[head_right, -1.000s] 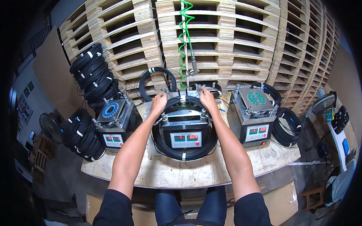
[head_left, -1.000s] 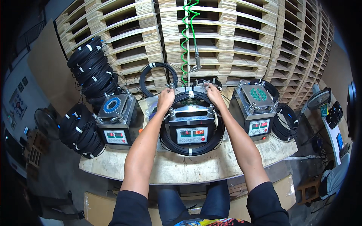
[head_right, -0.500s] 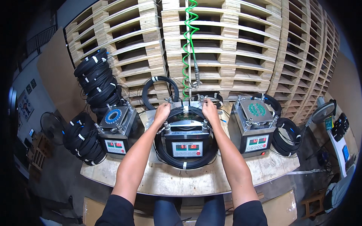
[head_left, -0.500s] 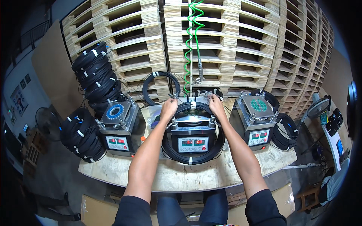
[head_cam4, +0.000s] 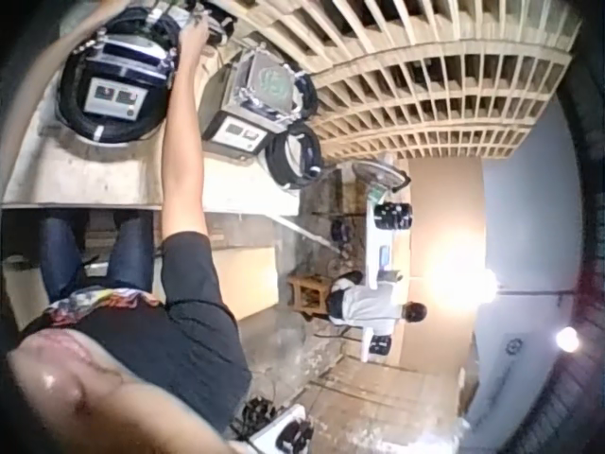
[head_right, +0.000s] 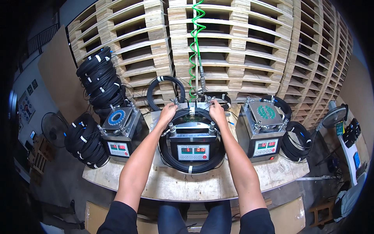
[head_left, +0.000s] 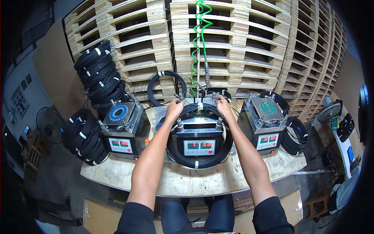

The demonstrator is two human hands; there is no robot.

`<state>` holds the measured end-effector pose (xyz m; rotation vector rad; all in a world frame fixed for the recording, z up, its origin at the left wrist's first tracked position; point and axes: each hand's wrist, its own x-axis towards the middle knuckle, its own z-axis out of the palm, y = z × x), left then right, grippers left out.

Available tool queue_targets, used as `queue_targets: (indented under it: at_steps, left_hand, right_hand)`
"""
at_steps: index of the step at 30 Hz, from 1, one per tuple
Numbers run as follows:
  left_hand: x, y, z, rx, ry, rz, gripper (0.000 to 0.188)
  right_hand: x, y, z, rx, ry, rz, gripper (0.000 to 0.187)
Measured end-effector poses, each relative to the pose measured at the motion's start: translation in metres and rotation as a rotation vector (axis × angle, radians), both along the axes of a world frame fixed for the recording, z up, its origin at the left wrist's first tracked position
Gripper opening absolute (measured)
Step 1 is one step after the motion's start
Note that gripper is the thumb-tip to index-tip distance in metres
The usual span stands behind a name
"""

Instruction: The person operates a testing machine by pressing buttons on its control panel. They then open the machine's lid to remove a purple circular object and place it on the table. Finally, they place a coiled black cable onto the machine's platform and secure it with clamps.

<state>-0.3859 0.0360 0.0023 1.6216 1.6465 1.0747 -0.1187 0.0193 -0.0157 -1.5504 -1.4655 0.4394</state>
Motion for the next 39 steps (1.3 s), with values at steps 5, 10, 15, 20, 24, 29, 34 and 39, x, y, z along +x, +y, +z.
queue_targets:
  at_steps: [5, 10, 15, 20, 24, 29, 34, 39]
  left_hand:
    - [0.003, 0.001, 0.005, -0.053, 0.045, -0.002, 0.058]
    - [0.004, 0.002, 0.003, -0.064, 0.049, 0.012, 0.060]
    - [0.000, 0.001, 0.002, -0.020, 0.080, 0.054, 0.058]
    - [0.001, -0.001, 0.003, -0.002, 0.042, 0.005, 0.058]
    - [0.001, -0.001, 0.005, -0.012, 0.052, -0.015, 0.058]
    - [0.003, 0.001, 0.003, -0.060, 0.082, 0.032, 0.054]
    - [0.006, -0.011, 0.010, 0.003, 0.126, 0.097, 0.050]
    - [0.000, -0.014, 0.007, 0.100, 0.066, 0.047, 0.049]
  right_hand:
    - [0.003, 0.003, -0.001, 0.022, -0.017, -0.015, 0.042]
    - [0.011, 0.011, -0.008, 0.028, -0.010, 0.035, 0.047]
    - [0.004, 0.005, -0.002, 0.023, 0.003, 0.020, 0.043]
    - [0.001, -0.004, 0.002, 0.063, -0.021, -0.013, 0.035]
    - [-0.005, -0.011, 0.011, -0.001, -0.064, -0.065, 0.034]
    - [0.002, -0.003, 0.005, 0.007, -0.066, -0.022, 0.041]
    - [0.004, 0.000, 0.000, 0.071, -0.023, 0.028, 0.041]
    - [0.000, -0.002, 0.000, 0.096, 0.001, -0.003, 0.040]
